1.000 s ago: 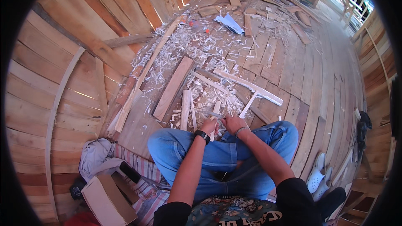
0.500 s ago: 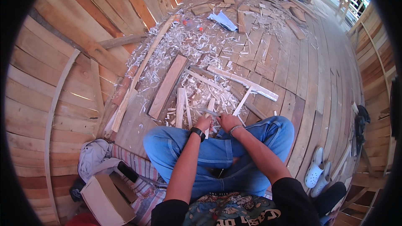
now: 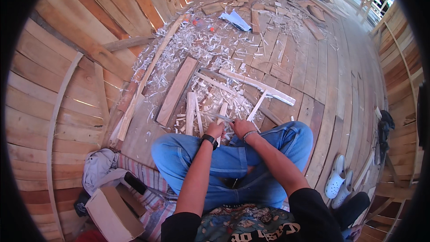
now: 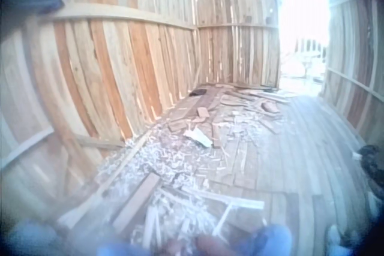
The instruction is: The person shaves a piece of wood with a curved knife, removing thin strips while sitting on the floor.
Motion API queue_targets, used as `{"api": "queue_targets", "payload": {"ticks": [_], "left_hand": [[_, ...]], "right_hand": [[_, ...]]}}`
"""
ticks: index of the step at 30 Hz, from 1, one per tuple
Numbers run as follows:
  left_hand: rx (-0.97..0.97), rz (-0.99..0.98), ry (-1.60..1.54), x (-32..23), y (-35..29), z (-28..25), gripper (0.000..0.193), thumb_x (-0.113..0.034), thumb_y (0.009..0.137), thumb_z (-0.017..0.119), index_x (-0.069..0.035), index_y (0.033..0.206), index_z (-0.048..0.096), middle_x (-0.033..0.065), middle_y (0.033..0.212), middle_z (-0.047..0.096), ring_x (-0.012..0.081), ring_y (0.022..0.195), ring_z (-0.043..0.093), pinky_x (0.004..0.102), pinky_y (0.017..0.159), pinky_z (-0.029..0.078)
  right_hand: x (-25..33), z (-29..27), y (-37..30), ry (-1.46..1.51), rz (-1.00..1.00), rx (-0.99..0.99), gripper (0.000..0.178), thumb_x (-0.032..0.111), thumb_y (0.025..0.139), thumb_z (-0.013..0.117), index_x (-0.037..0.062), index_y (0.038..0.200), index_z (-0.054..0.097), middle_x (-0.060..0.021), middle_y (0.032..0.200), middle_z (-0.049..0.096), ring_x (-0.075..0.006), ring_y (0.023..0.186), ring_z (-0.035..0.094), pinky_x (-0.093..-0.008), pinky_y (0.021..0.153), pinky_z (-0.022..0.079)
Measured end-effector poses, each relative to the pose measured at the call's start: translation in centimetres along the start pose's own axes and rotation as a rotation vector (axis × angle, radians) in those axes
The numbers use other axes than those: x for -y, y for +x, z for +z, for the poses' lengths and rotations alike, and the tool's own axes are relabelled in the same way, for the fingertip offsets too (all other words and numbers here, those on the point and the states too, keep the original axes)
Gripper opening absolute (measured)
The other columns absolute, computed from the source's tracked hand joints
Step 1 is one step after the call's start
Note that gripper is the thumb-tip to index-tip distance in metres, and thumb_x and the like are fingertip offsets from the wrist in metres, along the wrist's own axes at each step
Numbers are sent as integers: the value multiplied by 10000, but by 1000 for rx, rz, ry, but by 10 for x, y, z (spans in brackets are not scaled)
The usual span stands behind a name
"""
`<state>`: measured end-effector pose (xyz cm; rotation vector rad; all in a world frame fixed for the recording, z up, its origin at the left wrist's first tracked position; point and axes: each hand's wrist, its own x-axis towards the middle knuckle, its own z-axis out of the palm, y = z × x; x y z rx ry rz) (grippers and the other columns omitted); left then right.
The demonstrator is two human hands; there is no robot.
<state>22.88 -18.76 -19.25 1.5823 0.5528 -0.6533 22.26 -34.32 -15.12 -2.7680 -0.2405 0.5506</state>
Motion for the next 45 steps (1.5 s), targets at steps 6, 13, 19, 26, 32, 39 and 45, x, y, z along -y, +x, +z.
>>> {"api": "queue_targets", "payload": {"ticks": [6, 13, 19, 26, 32, 39, 45], "left_hand": [[5, 3, 15, 0, 0, 0, 309, -227, 854, 525, 61, 746, 546, 125, 572, 567, 204, 402, 552, 321, 351, 427], [19, 33, 62, 3, 5, -3, 288, -250, 877, 501, -26, 698, 528, 55, 522, 496, 153, 374, 468, 295, 366, 402], [23, 59, 4, 4, 7, -1, 320, -240, 871, 511, 33, 706, 528, 88, 529, 522, 180, 381, 500, 309, 367, 431], [87, -6, -1, 0, 3, -3, 300, -260, 889, 480, -31, 699, 521, 48, 517, 474, 151, 375, 452, 287, 357, 381], [57, 19, 29, 0, 0, -4, 303, -259, 887, 485, -15, 709, 520, 53, 521, 481, 155, 382, 459, 275, 358, 382], [74, -7, 39, -3, 1, -1, 306, -264, 892, 475, -19, 715, 522, 53, 518, 480, 158, 379, 461, 279, 358, 379], [74, -12, 29, 0, 0, -4, 313, -276, 891, 475, -26, 708, 518, 52, 517, 479, 157, 390, 462, 284, 365, 378]], "right_hand": [[-6, -3, -6, -2, 41, 27, 427, 423, 895, 387, 39, 931, 569, -188, 821, 634, -348, 767, 629, -445, 669, 502], [-2, 8, -3, -34, 50, -42, 426, 437, 887, 407, 44, 931, 565, -164, 807, 641, -326, 760, 637, -427, 647, 507], [-5, 5, -8, -6, 85, -28, 425, 419, 895, 390, 26, 926, 549, -195, 816, 632, -363, 755, 625, -451, 650, 502], [-5, 14, -1, -19, 84, -48, 412, 418, 882, 427, 35, 922, 572, -147, 837, 648, -299, 795, 639, -418, 660, 507], [-1, 8, -5, -22, 123, -28, 421, 425, 883, 420, 32, 940, 557, -136, 825, 652, -304, 789, 641, -429, 656, 507], [-8, 19, 9, 16, 131, -49, 428, 431, 888, 407, 35, 935, 561, -142, 827, 650, -309, 786, 640, -424, 660, 508], [-8, 18, -5, 21, 62, -62, 423, 426, 882, 425, 32, 947, 562, -158, 843, 647, -313, 781, 641, -421, 664, 511]]}}
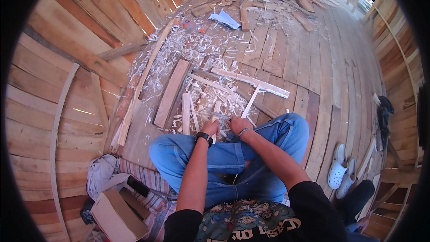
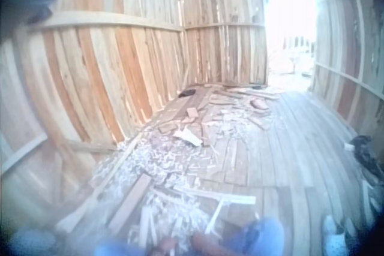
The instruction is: The person shaves a piece of wood with a curved knife, removing thin strips while sitting on the floor.
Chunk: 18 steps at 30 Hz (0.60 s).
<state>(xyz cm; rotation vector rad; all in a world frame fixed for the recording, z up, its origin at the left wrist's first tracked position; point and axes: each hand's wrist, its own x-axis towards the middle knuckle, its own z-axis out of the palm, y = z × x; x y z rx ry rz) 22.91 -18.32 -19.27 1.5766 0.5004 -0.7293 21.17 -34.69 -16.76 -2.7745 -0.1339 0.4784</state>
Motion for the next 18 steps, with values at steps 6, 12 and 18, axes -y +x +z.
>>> {"api": "queue_targets", "payload": {"ticks": [6, 12, 18], "left_hand": [[1, 14, 43, 3, 3, 1, 326, -286, 891, 476, -10, 726, 525, 59, 528, 482, 161, 386, 457, 284, 369, 376], [2, 29, 39, -5, 1, 2, 330, -276, 886, 472, -17, 691, 534, 59, 524, 488, 162, 385, 458, 286, 372, 380], [-25, 17, 5, -1, 3, 0, 328, -268, 886, 472, -27, 669, 522, 55, 517, 476, 159, 385, 457, 301, 374, 385]], "right_hand": [[8, -8, 3, 23, 114, 16, 398, 416, 874, 450, 42, 948, 563, -167, 853, 645, -322, 789, 639, -427, 674, 508], [2, 3, 13, 60, 63, 8, 420, 420, 880, 434, 17, 951, 529, -194, 857, 636, -351, 795, 628, -438, 665, 504], [4, 3, -1, 25, 80, 17, 384, 399, 874, 455, 33, 964, 529, -176, 856, 644, -341, 805, 633, -444, 684, 503]]}}
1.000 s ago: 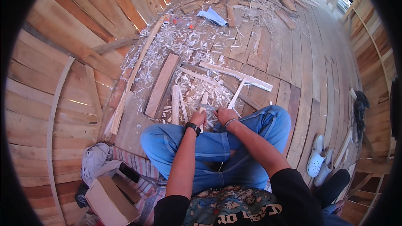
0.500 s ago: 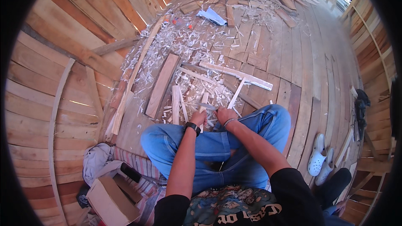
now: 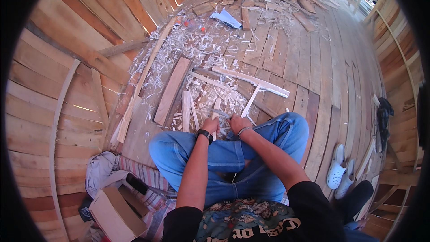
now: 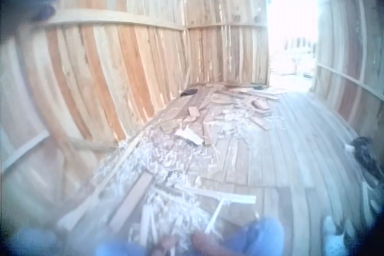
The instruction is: The person shaves a piece of wood with a curved knife, removing thin strips while sitting on the floor.
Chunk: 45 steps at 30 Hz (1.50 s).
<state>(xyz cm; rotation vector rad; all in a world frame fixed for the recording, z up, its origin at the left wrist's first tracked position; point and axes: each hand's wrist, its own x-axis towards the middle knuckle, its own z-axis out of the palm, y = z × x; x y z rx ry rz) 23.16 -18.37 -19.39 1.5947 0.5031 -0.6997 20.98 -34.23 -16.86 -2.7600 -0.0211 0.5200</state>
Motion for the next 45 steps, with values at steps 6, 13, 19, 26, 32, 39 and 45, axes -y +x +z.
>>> {"api": "queue_targets", "payload": {"ticks": [6, 13, 19, 26, 32, 39, 45], "left_hand": [[-12, 36, 30, 4, 2, 6, 343, -270, 890, 463, -21, 662, 519, 57, 516, 480, 157, 382, 459, 292, 366, 381], [-24, 36, 0, -1, 0, 4, 340, -247, 884, 468, -3, 656, 531, 75, 513, 505, 173, 371, 472, 313, 374, 398], [-36, 29, -34, 1, 5, 5, 330, -245, 883, 490, 22, 694, 532, 83, 529, 518, 177, 391, 496, 312, 379, 419], [-36, 15, -63, 6, 5, -1, 301, -222, 879, 495, 40, 734, 523, 90, 540, 524, 189, 393, 507, 324, 369, 420], [-38, 52, -17, -3, -2, 8, 314, -204, 876, 471, 86, 772, 533, 129, 556, 568, 207, 422, 563, 343, 387, 450], [-23, 50, -18, -4, -3, 1, 323, -193, 880, 418, 93, 779, 531, 142, 548, 577, 225, 423, 572, 340, 401, 461], [10, 53, -24, -9, -13, 5, 337, -184, 889, 401, 84, 729, 530, 142, 534, 570, 222, 417, 568, 345, 390, 445]], "right_hand": [[-1, 0, 7, -15, 41, -25, 383, 388, 879, 450, 18, 967, 492, -178, 816, 644, -346, 755, 637, -443, 654, 506], [-3, -6, 1, -14, -129, -29, 364, 349, 895, 419, -7, 972, 411, -234, 765, 619, -391, 723, 618, -459, 616, 500], [2, -15, -16, -79, -186, -49, 297, 285, 877, 448, 0, 945, 399, -249, 734, 608, -409, 679, 612, -493, 613, 493], [2, 12, 5, -130, -72, -28, 251, 247, 881, 416, 4, 941, 402, -252, 738, 611, -413, 709, 614, -490, 634, 498], [-4, 21, 18, -96, -34, -51, 251, 232, 882, 406, -10, 937, 444, -253, 783, 608, -406, 766, 611, -495, 661, 491], [6, 0, 3, -188, -159, 23, 294, 277, 875, 451, -8, 947, 451, -252, 769, 604, -419, 746, 606, -497, 656, 491], [7, 5, 5, -174, -95, -52, 279, 263, 860, 459, -4, 937, 439, -255, 765, 614, -413, 745, 613, -483, 662, 502]]}}
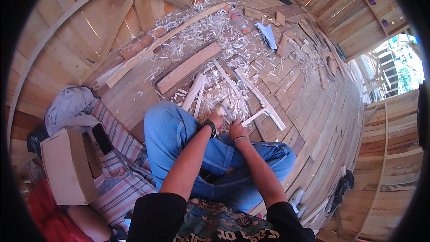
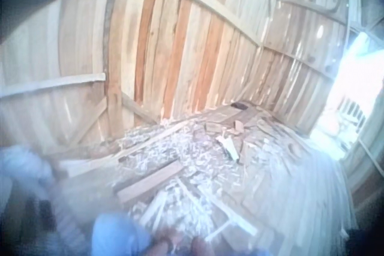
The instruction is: The person shaves a piece of wood with a curved knife, removing thin strips while sitting on the floor.
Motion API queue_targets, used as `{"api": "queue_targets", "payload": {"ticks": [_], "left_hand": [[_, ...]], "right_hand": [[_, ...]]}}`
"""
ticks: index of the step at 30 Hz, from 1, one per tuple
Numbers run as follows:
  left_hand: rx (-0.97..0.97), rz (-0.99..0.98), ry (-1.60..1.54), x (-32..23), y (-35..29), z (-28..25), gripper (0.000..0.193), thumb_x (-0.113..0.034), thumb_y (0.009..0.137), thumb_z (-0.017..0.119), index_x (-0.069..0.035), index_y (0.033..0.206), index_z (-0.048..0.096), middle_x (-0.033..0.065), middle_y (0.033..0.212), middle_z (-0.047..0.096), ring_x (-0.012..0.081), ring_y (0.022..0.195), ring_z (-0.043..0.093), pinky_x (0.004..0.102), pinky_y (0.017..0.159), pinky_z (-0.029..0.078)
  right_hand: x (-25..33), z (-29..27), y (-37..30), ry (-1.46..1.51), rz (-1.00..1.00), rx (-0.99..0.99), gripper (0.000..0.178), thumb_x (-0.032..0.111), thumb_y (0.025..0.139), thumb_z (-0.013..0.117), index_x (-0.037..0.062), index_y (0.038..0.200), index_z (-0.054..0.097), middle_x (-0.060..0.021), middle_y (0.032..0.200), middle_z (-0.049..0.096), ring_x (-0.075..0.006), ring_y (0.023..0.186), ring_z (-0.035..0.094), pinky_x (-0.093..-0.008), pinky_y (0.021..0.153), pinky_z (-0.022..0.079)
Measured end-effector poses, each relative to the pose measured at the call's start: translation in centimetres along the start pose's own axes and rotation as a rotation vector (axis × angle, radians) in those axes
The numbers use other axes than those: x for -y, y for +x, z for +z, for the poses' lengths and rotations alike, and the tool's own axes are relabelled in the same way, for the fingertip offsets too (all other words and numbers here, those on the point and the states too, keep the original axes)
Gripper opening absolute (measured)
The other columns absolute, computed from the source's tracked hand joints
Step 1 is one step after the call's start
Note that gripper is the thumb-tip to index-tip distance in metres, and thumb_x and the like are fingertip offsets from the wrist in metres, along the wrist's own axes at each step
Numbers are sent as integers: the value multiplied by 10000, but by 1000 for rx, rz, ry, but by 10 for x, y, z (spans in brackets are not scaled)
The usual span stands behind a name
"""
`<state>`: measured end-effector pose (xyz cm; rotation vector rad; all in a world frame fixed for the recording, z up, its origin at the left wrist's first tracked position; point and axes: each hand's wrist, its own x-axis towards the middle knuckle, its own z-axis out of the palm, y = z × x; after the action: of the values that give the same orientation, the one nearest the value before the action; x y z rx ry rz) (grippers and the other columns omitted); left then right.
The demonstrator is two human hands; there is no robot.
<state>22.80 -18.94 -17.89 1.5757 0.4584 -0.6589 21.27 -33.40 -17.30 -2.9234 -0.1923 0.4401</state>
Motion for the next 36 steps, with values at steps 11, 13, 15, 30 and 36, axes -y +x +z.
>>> {"api": "queue_targets", "payload": {"ticks": [11, 13, 15, 30, 36], "left_hand": [[-42, 12, 113, 0, 4, 0, 401, -261, 896, 391, 36, 701, 576, 107, 538, 597, 181, 449, 593, 318, 491, 497], [-62, 13, 129, 1, 2, -1, 397, -256, 896, 389, 34, 702, 577, 108, 544, 601, 182, 454, 596, 317, 504, 503], [-64, 39, 149, 2, 1, 1, 396, -253, 896, 386, 34, 700, 577, 111, 550, 604, 186, 459, 600, 315, 517, 508], [-70, 77, 235, 18, 22, 6, 413, -217, 911, 380, 73, 668, 546, 129, 533, 591, 213, 438, 595, 330, 442, 493], [16, 67, 24, 20, 22, 10, 342, -177, 893, 409, 110, 752, 531, 154, 527, 575, 224, 419, 579, 338, 384, 461]], "right_hand": [[-2, 4, 5, 21, 27, 34, 282, 227, 851, 451, -27, 970, 423, -273, 792, 609, -434, 791, 602, -498, 716, 483], [2, 0, -1, 18, 22, 68, 302, 246, 853, 455, -24, 984, 421, -273, 809, 609, -433, 804, 600, -500, 724, 479], [3, -5, -7, 17, 49, 99, 314, 263, 854, 459, -16, 993, 419, -269, 824, 611, -426, 814, 601, -499, 728, 479], [3, -1, 2, -18, -20, 74, 335, 260, 875, 434, -54, 988, 409, -303, 856, 587, -448, 823, 584, -494, 733, 475], [3, -5, 3, -41, 64, 89, 263, 205, 866, 431, -30, 985, 419, -273, 874, 603, -427, 826, 597, -485, 713, 490]]}}
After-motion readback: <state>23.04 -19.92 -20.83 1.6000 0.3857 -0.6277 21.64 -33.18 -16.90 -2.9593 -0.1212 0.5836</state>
